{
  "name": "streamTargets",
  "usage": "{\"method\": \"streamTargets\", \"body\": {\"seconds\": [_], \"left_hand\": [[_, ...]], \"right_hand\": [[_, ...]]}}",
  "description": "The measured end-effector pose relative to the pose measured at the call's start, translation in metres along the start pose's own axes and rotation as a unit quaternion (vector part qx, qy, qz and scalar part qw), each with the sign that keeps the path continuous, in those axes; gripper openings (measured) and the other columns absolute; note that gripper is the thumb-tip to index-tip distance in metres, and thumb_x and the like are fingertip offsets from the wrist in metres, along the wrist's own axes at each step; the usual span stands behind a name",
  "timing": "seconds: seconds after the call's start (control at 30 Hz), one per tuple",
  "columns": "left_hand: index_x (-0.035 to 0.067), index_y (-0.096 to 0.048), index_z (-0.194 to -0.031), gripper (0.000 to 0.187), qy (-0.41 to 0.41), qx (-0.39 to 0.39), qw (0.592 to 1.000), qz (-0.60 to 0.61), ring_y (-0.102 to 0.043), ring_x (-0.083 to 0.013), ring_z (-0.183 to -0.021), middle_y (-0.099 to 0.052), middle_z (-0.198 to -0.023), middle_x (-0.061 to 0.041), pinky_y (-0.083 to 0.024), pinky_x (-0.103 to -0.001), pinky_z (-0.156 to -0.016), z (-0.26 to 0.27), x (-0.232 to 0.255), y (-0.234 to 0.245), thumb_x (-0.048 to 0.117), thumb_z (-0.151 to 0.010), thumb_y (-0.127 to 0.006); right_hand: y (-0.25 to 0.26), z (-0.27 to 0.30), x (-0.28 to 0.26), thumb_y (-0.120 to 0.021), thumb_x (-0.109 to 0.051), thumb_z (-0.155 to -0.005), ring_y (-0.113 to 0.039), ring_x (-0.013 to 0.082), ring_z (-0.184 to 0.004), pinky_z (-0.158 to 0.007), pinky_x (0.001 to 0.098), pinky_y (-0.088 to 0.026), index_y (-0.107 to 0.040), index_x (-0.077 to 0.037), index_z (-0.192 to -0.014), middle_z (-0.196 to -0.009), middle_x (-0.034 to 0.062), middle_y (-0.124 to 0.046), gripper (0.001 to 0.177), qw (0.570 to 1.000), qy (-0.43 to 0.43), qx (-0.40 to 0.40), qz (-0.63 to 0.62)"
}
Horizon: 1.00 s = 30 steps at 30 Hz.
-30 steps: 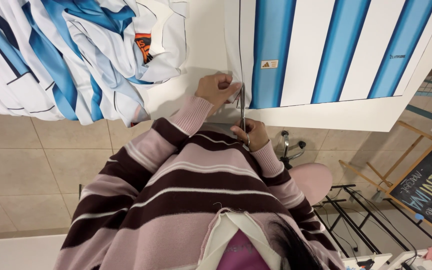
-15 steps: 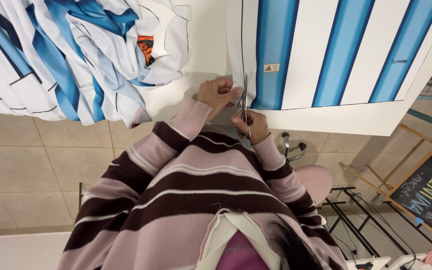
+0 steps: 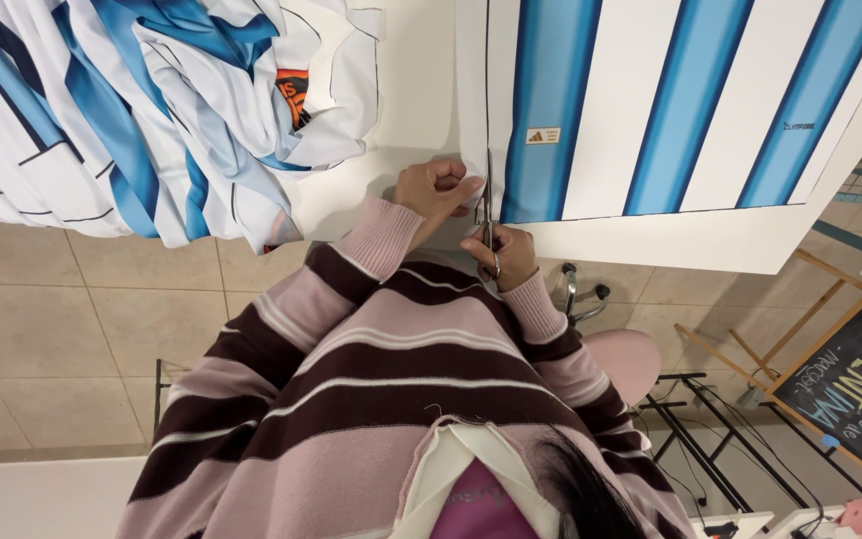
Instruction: The person uses scissors to cut a large piece of white and light blue striped fabric on a table. They carefully follow the printed outlines of a soccer jersey, cutting around the sleeves, body, and logos while adjusting the fabric's position.
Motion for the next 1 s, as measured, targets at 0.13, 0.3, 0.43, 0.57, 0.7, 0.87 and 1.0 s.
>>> {"method": "streamTargets", "body": {"seconds": [0.13,0.3,0.43,0.57,0.7,0.87,1.0], "left_hand": [[-0.001,-0.073,-0.099,0.026,-0.009,0.006,0.999,-0.043,-0.074,-0.0101,-0.076,-0.076,-0.085,-0.006,-0.064,-0.025,-0.07,0.003,-0.001,0.005,0.025,-0.095,-0.071],[-0.001,-0.074,-0.101,0.026,-0.034,0.002,0.999,-0.01,-0.074,-0.0089,-0.076,-0.077,-0.085,-0.005,-0.066,-0.025,-0.069,0.0,-0.015,0.01,0.023,-0.094,-0.071],[-0.001,-0.075,-0.1,0.027,-0.014,-0.003,0.999,-0.03,-0.074,-0.0093,-0.074,-0.077,-0.083,-0.005,-0.065,-0.025,-0.067,0.006,-0.002,0.013,0.024,-0.094,-0.071],[-0.002,-0.075,-0.098,0.03,0.015,-0.014,0.999,-0.028,-0.074,-0.0104,-0.067,-0.076,-0.08,-0.005,-0.063,-0.024,-0.062,0.011,0.006,0.014,0.027,-0.095,-0.071],[-0.002,-0.074,-0.098,0.031,0.009,-0.011,1.0,-0.018,-0.072,-0.0111,-0.062,-0.076,-0.08,-0.006,-0.061,-0.025,-0.057,0.012,0.005,0.015,0.028,-0.094,-0.071],[-0.002,-0.074,-0.099,0.03,0.003,-0.013,1.0,-0.018,-0.073,-0.0111,-0.061,-0.076,-0.08,-0.006,-0.061,-0.024,-0.056,0.012,0.003,0.018,0.027,-0.094,-0.071],[-0.005,-0.073,-0.098,0.031,-0.005,-0.019,1.0,-0.016,-0.073,-0.0121,-0.061,-0.075,-0.08,-0.008,-0.06,-0.025,-0.055,0.01,-0.001,0.02,0.025,-0.094,-0.071]], "right_hand": [[0.001,-0.003,0.002,-0.079,-0.027,-0.089,-0.055,0.0104,-0.042,-0.038,0.0264,-0.043,-0.066,0.0,-0.079,-0.058,0.0005,-0.058,0.032,0.999,-0.02,-0.015,-0.035],[0.001,-0.015,-0.006,-0.072,-0.038,-0.096,-0.056,0.0116,-0.045,-0.044,0.0263,-0.043,-0.066,0.001,-0.078,-0.055,0.0041,-0.059,0.043,0.997,-0.031,-0.058,-0.032],[0.002,-0.024,-0.028,-0.071,-0.04,-0.095,-0.057,0.0121,-0.045,-0.043,0.0269,-0.044,-0.067,0.001,-0.078,-0.057,0.0048,-0.061,0.045,0.998,-0.042,-0.048,-0.012],[0.004,-0.026,-0.041,-0.072,-0.043,-0.093,-0.059,0.0116,-0.046,-0.043,0.0266,-0.046,-0.068,0.0,-0.078,-0.06,0.0041,-0.064,0.046,0.998,-0.043,-0.037,0.025],[0.002,-0.024,-0.054,-0.073,-0.043,-0.093,-0.058,0.0109,-0.046,-0.043,0.0259,-0.046,-0.067,0.0,-0.075,-0.06,0.0045,-0.064,0.047,0.997,-0.058,-0.026,0.038],[0.001,-0.021,-0.057,-0.075,-0.041,-0.092,-0.058,0.0103,-0.046,-0.042,0.0256,-0.045,-0.065,0.0,-0.073,-0.06,0.0034,-0.062,0.046,0.997,-0.064,-0.016,0.045],[0.0,-0.021,-0.059,-0.077,-0.039,-0.091,-0.057,0.0098,-0.046,-0.041,0.0254,-0.044,-0.064,-0.001,-0.072,-0.059,0.0023,-0.06,0.045,0.997,-0.066,-0.014,0.036]]}}
Point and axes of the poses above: each hand's wrist, its own z-axis away from the middle knuckle, its own y-axis out of the back of the hand, x = y × z, the point moved 3 cm from there along -z, towards the middle knuckle
